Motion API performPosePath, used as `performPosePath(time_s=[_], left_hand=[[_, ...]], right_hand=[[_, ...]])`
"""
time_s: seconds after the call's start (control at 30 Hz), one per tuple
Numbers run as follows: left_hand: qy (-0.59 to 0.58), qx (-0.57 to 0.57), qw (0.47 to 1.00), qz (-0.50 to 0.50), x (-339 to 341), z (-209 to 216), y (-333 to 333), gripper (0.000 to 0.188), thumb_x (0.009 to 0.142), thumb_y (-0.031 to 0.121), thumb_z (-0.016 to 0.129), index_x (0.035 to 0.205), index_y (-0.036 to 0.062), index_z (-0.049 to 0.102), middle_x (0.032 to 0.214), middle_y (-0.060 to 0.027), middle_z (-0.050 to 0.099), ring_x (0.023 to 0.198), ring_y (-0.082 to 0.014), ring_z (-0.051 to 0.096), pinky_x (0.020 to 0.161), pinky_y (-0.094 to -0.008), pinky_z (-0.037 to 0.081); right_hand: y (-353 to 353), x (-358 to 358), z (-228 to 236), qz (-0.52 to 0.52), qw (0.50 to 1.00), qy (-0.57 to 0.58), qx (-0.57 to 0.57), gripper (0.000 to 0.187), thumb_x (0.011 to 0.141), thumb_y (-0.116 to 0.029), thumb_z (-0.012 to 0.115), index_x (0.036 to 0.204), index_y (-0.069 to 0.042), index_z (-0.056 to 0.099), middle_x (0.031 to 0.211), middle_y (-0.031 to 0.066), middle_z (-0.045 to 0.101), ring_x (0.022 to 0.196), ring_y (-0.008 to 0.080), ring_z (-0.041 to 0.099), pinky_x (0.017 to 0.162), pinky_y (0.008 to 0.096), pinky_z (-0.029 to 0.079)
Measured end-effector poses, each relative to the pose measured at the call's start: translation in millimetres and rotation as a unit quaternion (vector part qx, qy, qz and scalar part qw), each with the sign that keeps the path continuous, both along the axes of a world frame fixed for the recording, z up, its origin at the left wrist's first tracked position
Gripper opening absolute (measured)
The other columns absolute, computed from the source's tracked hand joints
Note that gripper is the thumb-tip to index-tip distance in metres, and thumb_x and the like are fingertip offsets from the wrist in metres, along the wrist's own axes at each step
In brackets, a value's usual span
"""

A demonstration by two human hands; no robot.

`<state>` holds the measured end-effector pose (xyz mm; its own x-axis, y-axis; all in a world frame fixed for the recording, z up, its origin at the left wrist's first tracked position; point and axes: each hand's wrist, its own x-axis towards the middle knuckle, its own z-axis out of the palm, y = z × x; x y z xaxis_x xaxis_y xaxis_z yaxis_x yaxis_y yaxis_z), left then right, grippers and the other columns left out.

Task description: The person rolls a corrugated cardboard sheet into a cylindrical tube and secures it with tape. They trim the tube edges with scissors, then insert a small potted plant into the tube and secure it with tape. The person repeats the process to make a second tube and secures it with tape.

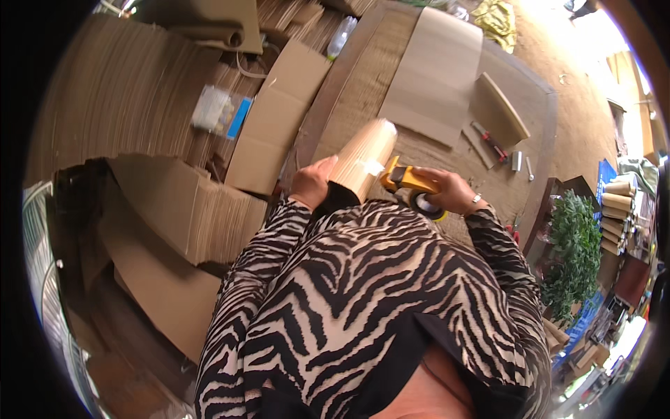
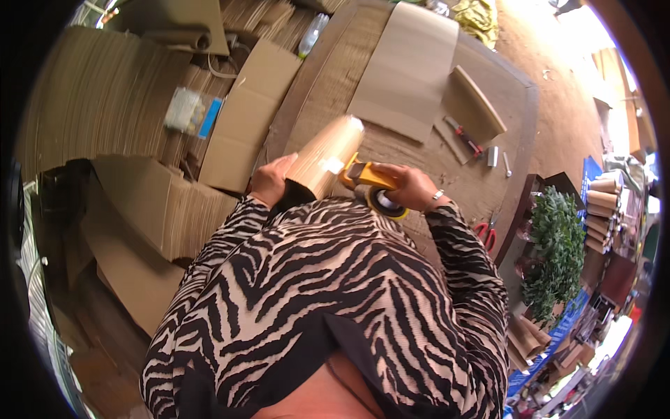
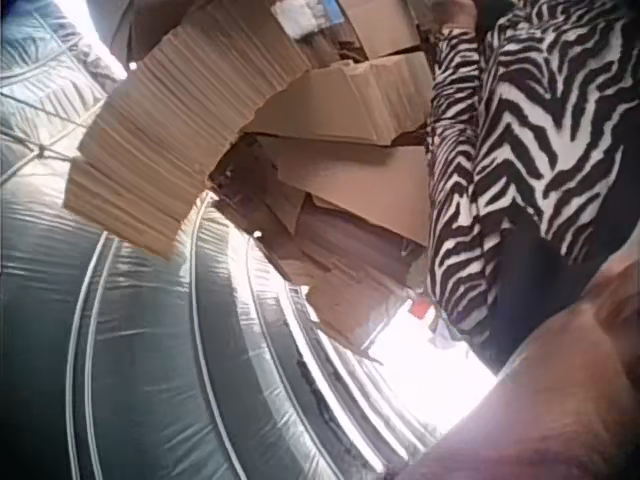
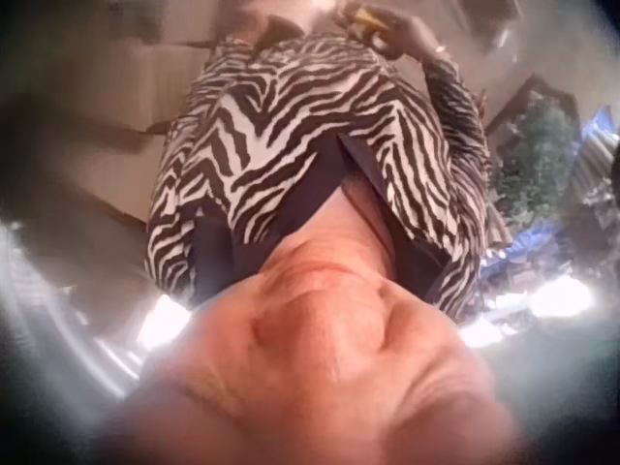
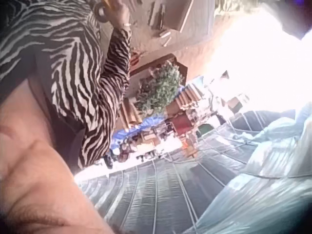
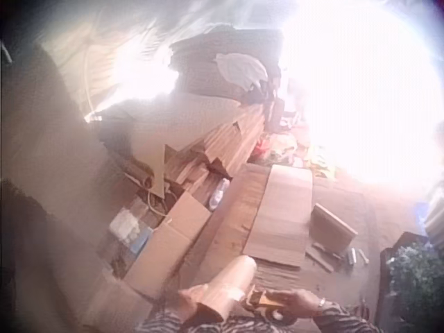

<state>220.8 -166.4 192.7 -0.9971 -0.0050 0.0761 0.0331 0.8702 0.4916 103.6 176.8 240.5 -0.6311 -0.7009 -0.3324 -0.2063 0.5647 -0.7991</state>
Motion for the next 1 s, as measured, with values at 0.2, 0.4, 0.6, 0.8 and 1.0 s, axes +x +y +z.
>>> performPosePath(time_s=[0.2, 0.4, 0.6, 0.8, 1.0], left_hand=[[0.034, 0.066, 0.995, 0.070, 33.9, -26.7, -5.1, 0.042, 0.082, 0.001, 0.053, 0.122, 0.0070, 0.064, 0.112, -0.0176, 0.069, 0.101, -0.0343, 0.067, 0.086, -0.0396, 0.055], [-0.003, 0.124, 0.986, 0.114, 30.4, -30.4, -6.2, 0.048, 0.078, 0.000, 0.055, 0.124, 0.0064, 0.063, 0.111, -0.0215, 0.068, 0.103, -0.0376, 0.066, 0.088, -0.0407, 0.054], [-0.022, 0.169, 0.963, 0.207, 40.6, -53.3, -32.3, 0.042, 0.080, 0.001, 0.056, 0.120, 0.0060, 0.066, 0.107, -0.0240, 0.068, 0.102, -0.0374, 0.067, 0.087, -0.0403, 0.054], [-0.038, 0.197, 0.957, 0.208, 31.4, -54.1, -38.0, 0.040, 0.081, 0.004, 0.058, 0.119, 0.0089, 0.068, 0.100, -0.0254, 0.068, 0.097, -0.0381, 0.068, 0.081, -0.0409, 0.055], [-0.069, 0.139, 0.977, 0.147, -17.5, -28.1, -51.4, 0.023, 0.089, 0.006, 0.060, 0.110, 0.0014, 0.069, 0.099, -0.0216, 0.071, 0.095, -0.0350, 0.070, 0.081, -0.0399, 0.055]], right_hand=[[4.0, 8.4, 4.0, 0.103, 0.984, 0.114, 0.091, 0.061, 0.073, -0.012, 0.070, 0.132, -0.027, 0.061, 0.107, 0.0130, 0.067, 0.089, 0.0319, 0.068, 0.079, 0.0419, 0.056], [-103.9, -43.5, 22.3, 0.264, 0.932, 0.039, 0.247, 0.058, 0.073, -0.012, 0.062, 0.129, -0.026, 0.065, 0.104, 0.0100, 0.073, 0.090, 0.0269, 0.070, 0.082, 0.0369, 0.056], [-62.1, -45.6, -46.5, 0.369, 0.742, 0.095, 0.551, 0.030, 0.083, -0.032, 0.065, 0.111, -0.024, 0.073, 0.100, 0.0048, 0.073, 0.098, 0.0224, 0.069, 0.083, 0.0362, 0.053], [-32.4, -33.9, -43.8, -0.266, 0.962, -0.019, -0.067, 0.064, 0.078, -0.017, 0.076, 0.138, -0.014, 0.054, 0.120, 0.0101, 0.067, 0.102, 0.0171, 0.065, 0.088, 0.0297, 0.053], [-97.1, 12.8, -108.1, -0.328, 0.920, -0.057, -0.206, 0.072, 0.075, -0.005, 0.075, 0.141, -0.007, 0.046, 0.126, 0.0102, 0.061, 0.116, 0.0187, 0.058, 0.099, 0.0299, 0.047]])
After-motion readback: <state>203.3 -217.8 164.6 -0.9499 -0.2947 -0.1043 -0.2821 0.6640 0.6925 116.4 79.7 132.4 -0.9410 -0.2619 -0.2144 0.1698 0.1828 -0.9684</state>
